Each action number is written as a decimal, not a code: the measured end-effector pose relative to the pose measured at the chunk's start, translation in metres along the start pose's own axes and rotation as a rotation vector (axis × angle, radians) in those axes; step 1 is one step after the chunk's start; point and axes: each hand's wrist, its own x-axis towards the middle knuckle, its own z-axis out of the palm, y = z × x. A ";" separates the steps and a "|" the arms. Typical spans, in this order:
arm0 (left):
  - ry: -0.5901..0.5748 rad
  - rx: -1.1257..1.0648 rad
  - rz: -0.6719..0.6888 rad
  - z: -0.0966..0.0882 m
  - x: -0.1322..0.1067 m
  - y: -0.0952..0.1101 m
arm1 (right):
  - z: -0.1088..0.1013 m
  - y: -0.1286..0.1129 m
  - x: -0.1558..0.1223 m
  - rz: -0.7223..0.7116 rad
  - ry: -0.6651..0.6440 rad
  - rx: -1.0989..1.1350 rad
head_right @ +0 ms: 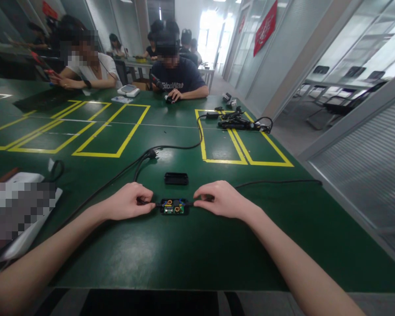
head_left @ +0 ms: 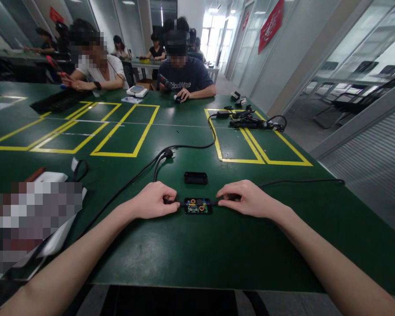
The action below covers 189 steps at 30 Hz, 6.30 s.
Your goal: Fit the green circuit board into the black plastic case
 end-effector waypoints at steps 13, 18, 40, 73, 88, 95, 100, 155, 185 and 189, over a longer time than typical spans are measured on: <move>0.072 0.076 0.017 0.007 -0.001 -0.001 | 0.019 -0.007 0.002 -0.184 0.059 -0.089; 0.051 0.096 0.023 0.007 -0.001 0.001 | 0.023 -0.004 0.002 -0.240 0.070 -0.109; 0.316 0.006 0.174 0.018 -0.001 -0.006 | 0.027 -0.001 0.013 -0.289 0.218 -0.280; 0.278 0.101 0.144 0.032 0.005 0.001 | 0.037 0.007 0.022 0.020 0.361 0.245; 0.317 0.052 0.155 0.030 0.003 0.000 | 0.045 0.001 0.023 0.098 0.396 0.475; 0.307 0.054 0.164 0.028 0.001 0.001 | 0.045 -0.002 0.022 0.084 0.390 0.424; 0.324 0.051 0.173 0.029 0.000 0.001 | 0.049 0.000 0.022 0.070 0.421 0.444; 0.349 -0.033 0.237 0.030 0.004 0.006 | 0.035 -0.005 0.015 -0.217 0.238 0.229; 0.177 0.324 0.230 0.029 0.012 0.018 | 0.042 -0.019 0.019 -0.181 0.190 -0.178; 0.164 0.341 0.258 0.027 0.012 0.019 | 0.041 -0.022 0.017 -0.196 0.171 -0.236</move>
